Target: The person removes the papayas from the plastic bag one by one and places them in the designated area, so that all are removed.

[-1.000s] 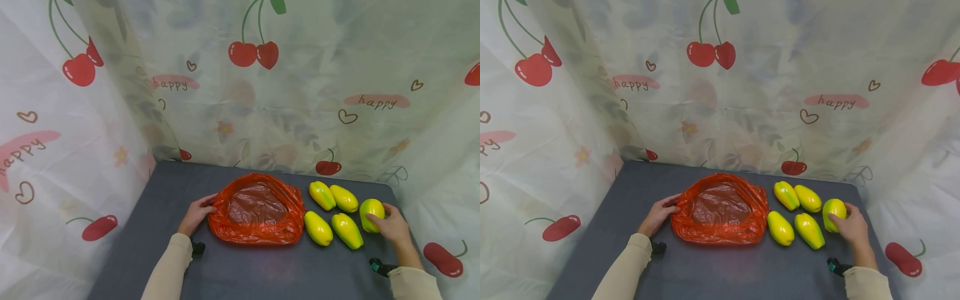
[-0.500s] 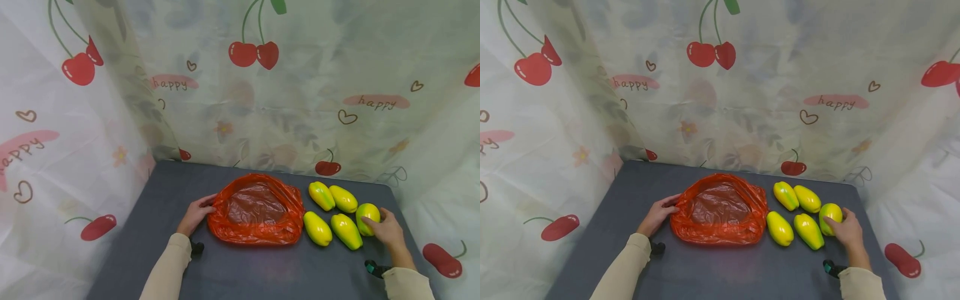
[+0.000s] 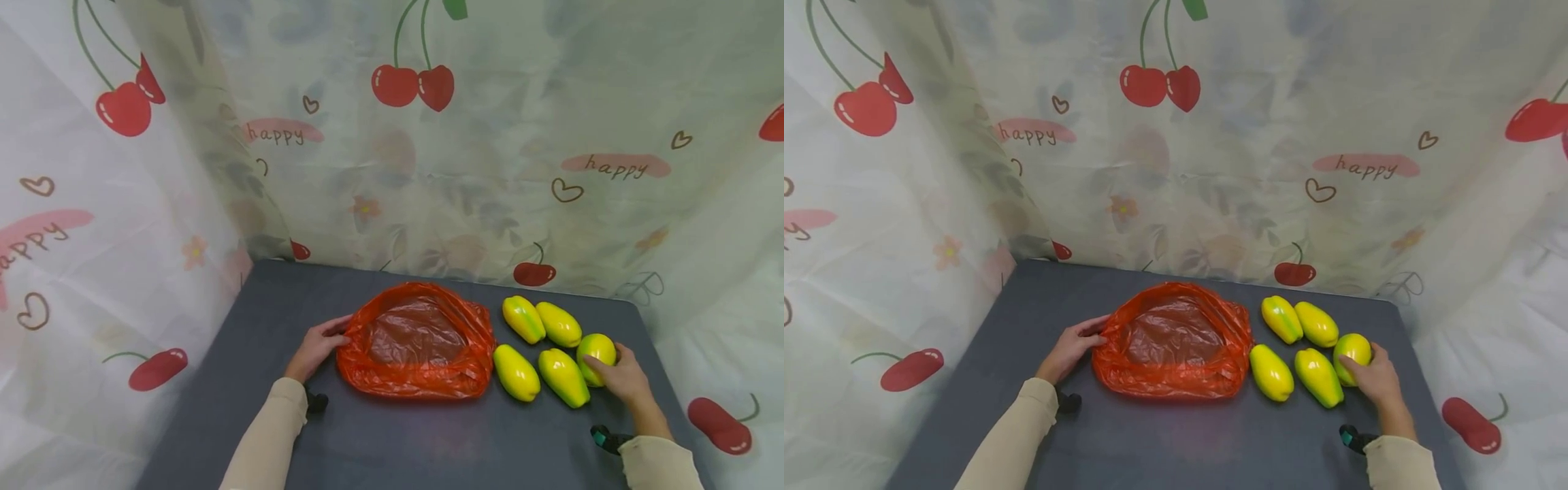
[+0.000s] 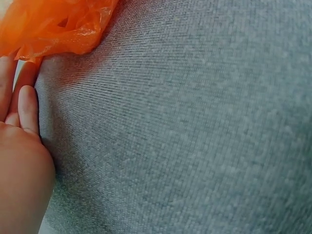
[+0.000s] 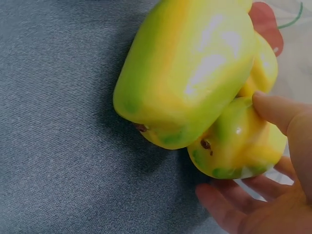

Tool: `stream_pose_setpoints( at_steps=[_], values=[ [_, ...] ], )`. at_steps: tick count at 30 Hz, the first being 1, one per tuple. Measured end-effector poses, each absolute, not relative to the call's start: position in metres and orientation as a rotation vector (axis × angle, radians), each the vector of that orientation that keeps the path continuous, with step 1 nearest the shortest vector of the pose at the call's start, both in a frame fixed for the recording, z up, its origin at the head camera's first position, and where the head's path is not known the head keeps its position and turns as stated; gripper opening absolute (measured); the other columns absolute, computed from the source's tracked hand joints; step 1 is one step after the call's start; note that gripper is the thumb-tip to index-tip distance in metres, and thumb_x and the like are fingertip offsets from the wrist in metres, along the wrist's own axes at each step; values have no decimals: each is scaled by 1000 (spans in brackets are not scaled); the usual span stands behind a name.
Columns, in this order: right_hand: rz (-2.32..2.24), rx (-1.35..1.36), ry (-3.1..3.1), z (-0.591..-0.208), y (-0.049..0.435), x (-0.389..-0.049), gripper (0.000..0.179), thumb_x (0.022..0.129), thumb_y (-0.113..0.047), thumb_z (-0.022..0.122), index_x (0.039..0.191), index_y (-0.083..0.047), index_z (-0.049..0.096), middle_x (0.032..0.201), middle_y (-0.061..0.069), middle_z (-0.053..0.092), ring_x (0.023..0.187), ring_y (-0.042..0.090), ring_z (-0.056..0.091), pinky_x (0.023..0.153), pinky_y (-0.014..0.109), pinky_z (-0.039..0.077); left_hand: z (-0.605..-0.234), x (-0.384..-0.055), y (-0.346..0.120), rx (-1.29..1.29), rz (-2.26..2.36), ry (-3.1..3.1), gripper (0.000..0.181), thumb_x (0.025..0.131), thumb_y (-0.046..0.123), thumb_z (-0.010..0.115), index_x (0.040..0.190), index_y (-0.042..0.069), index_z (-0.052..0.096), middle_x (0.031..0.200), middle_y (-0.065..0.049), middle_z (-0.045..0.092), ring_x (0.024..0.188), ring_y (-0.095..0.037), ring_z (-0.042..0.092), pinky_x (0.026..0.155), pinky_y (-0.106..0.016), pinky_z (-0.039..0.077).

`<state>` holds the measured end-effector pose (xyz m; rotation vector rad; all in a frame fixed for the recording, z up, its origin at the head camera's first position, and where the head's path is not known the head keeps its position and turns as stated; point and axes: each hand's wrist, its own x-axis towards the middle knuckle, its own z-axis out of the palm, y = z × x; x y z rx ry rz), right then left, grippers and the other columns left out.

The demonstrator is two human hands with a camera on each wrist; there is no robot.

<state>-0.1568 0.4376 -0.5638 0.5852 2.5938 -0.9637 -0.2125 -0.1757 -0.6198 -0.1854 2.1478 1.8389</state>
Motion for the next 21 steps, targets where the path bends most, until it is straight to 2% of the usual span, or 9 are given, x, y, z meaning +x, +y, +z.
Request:
stream_pose_setpoints(
  at_steps=[7, 15, 21],
  values=[
    [-962, 553, 2563, -562, 437, -158, 113, 98, -64, 47, 156, 11, -15, 159, 46, 1, 142, 65, 17, 113, 73, 27, -620, -212, -176, -167, 1826, 2146, 52, 93, 17, 72, 142, 31, 61, 145, -1, 62, 135, -24, 57, 117, -50, 43],
    [-941, 574, 2569, -559, 437, -158, 112, 98, -64, 45, 155, 14, -14, 158, 47, -2, 143, 66, 13, 116, 74, 23, -611, -214, -172, -161, 1786, 2185, 53, 93, 17, 71, 144, 25, 59, 146, -5, 61, 134, -27, 58, 114, -50, 46],
    [-870, 650, 2637, -549, 434, -159, 110, 99, -63, 45, 155, 14, -9, 155, 50, 2, 141, 68, 11, 116, 75, 21, -604, -216, -171, -172, 1680, 2303, 61, 92, 20, 71, 150, 24, 52, 148, -7, 59, 136, -29, 55, 115, -52, 45]
  ],
)
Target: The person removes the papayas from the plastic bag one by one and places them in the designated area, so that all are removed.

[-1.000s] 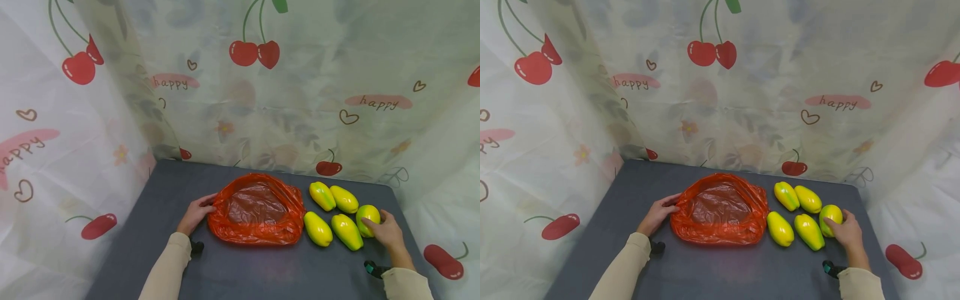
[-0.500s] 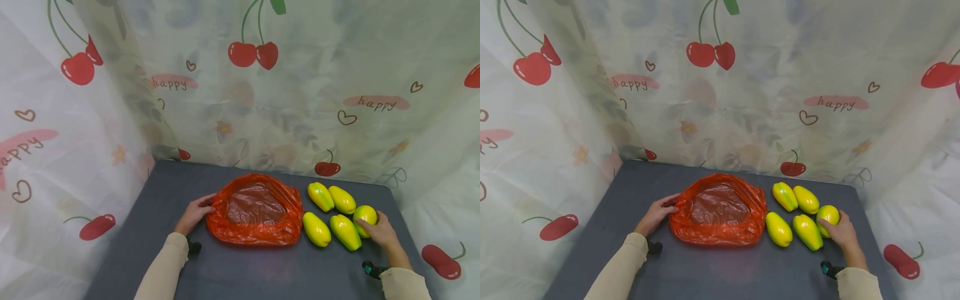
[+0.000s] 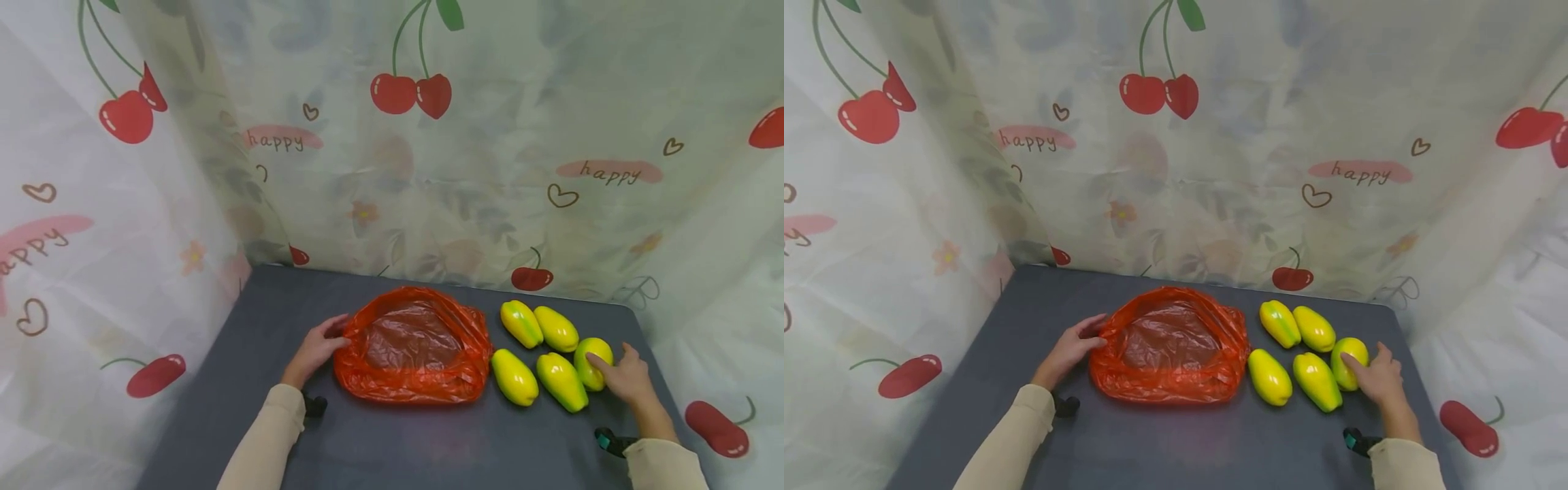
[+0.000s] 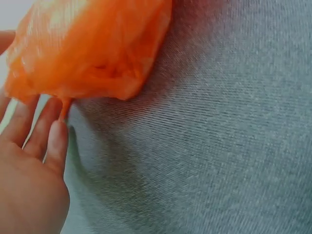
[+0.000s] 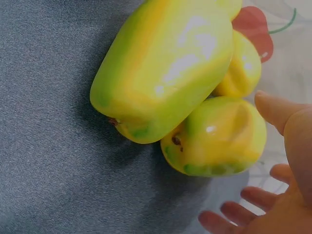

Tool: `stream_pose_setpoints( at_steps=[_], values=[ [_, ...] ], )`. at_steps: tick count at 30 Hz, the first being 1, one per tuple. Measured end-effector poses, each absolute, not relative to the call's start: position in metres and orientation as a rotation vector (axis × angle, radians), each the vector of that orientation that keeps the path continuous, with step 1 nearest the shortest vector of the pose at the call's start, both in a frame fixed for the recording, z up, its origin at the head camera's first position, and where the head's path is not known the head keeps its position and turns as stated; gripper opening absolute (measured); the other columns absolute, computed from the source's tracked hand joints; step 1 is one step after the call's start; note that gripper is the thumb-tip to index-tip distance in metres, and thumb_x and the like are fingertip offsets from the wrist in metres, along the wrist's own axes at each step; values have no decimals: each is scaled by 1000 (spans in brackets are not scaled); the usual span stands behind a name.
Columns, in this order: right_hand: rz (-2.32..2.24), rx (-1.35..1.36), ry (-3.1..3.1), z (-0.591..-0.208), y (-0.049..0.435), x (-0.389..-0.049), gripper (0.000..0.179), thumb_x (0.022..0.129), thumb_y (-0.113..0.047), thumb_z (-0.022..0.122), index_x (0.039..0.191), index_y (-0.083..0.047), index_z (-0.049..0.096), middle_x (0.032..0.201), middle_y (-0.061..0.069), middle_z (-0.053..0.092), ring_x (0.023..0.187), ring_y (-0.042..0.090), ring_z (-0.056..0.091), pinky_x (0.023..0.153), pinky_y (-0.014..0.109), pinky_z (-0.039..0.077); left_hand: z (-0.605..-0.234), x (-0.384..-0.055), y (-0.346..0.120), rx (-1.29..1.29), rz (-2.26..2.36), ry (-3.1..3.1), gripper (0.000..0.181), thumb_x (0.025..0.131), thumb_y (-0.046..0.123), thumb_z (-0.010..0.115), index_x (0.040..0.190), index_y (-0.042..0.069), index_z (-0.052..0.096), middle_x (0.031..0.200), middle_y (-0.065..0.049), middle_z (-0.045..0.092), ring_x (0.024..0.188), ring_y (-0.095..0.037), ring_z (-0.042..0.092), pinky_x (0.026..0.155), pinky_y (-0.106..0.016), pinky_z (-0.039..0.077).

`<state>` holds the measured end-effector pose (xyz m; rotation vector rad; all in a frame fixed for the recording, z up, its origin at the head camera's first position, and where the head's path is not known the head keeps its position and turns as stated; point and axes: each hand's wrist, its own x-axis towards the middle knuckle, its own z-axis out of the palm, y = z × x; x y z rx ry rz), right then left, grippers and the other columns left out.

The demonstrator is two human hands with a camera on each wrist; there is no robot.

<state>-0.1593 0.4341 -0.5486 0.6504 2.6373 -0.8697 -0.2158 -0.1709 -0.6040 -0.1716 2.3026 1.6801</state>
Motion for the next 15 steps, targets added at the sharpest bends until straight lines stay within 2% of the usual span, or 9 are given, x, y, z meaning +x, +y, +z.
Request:
stream_pose_setpoints(
  at_steps=[5, 10, 15],
  values=[
    [-825, 619, 2726, -536, 426, -161, 109, 99, -62, 47, 157, 12, -10, 154, 50, -2, 137, 71, 4, 111, 80, 14, -594, -219, -170, -130, 1621, 2407, 69, 92, 21, 70, 155, 19, 43, 152, -10, 54, 142, -34, 49, 117, -56, 41],
    [-808, 539, 2850, -517, 406, -164, 109, 98, -64, 49, 160, 5, -9, 155, 46, -4, 136, 71, 3, 102, 84, 16, -573, -222, -170, -101, 1462, 2574, 74, 92, 31, 71, 158, 24, 39, 158, -9, 45, 149, -36, 36, 121, -64, 31],
    [-751, 426, 2999, -496, 374, -171, 105, 98, -65, 49, 161, 1, -3, 159, 43, -5, 139, 69, 2, 106, 85, 10, -547, -228, -168, -25, 1296, 2790, 78, 90, 41, 72, 158, 26, 38, 161, -11, 37, 150, -37, 29, 119, -66, 32]
  ],
)
